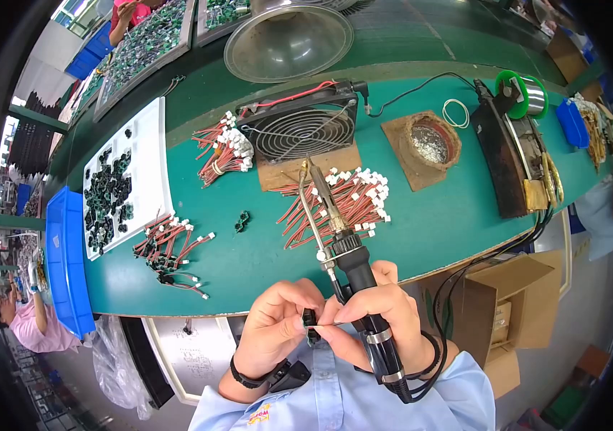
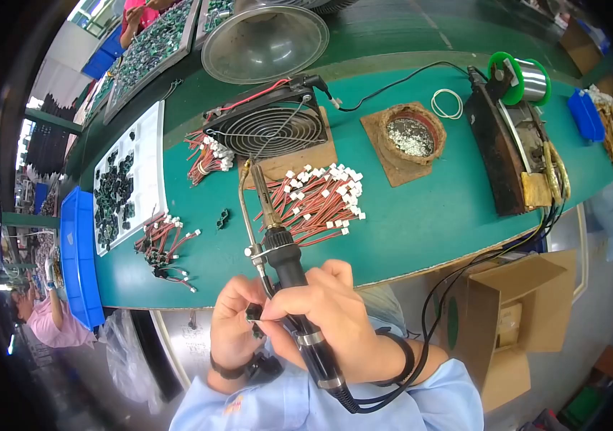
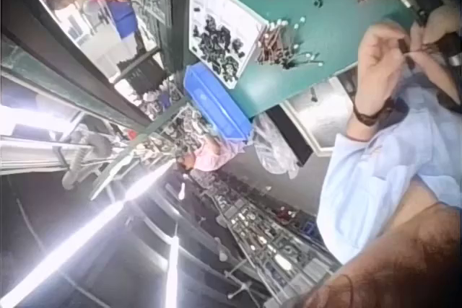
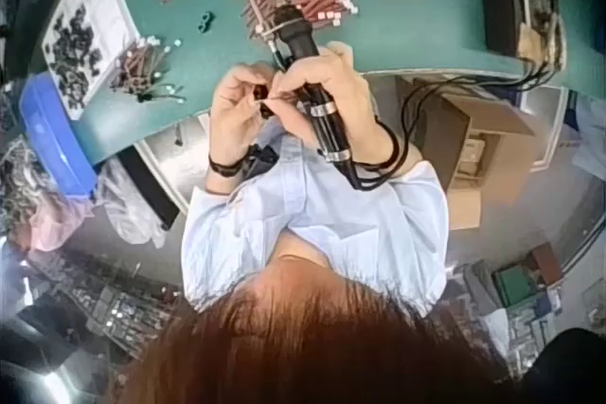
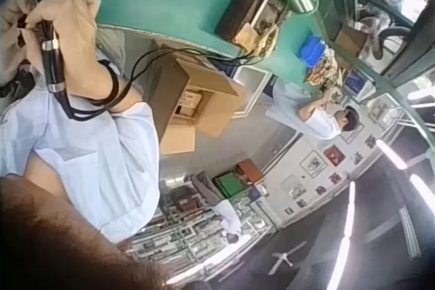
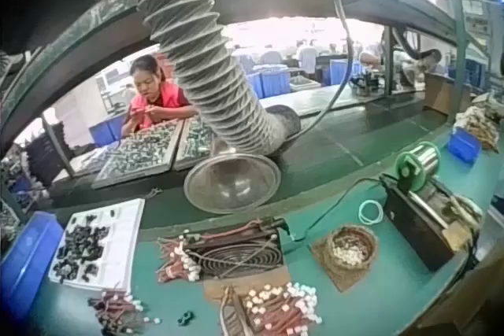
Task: Soldering wires onto a small electronic component at a factory workstation.
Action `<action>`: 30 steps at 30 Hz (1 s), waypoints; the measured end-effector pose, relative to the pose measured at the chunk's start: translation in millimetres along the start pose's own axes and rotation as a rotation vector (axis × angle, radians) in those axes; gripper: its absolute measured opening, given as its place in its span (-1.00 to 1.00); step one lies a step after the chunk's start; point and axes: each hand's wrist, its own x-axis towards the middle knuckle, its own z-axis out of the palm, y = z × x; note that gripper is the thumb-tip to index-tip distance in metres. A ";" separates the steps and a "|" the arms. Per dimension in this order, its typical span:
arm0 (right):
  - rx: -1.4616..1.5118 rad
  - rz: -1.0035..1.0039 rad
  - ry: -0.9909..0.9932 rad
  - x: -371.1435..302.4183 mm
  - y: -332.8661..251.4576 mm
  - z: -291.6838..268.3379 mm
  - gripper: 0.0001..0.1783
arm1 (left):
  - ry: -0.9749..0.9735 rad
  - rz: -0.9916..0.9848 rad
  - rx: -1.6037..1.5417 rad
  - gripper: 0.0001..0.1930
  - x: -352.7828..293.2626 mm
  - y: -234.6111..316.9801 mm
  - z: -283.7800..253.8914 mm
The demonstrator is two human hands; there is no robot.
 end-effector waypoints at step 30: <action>0.040 0.008 0.025 7.8 -2.9 -3.8 -0.59 | 0.033 0.044 0.082 -0.84 -0.5 -0.6 1.6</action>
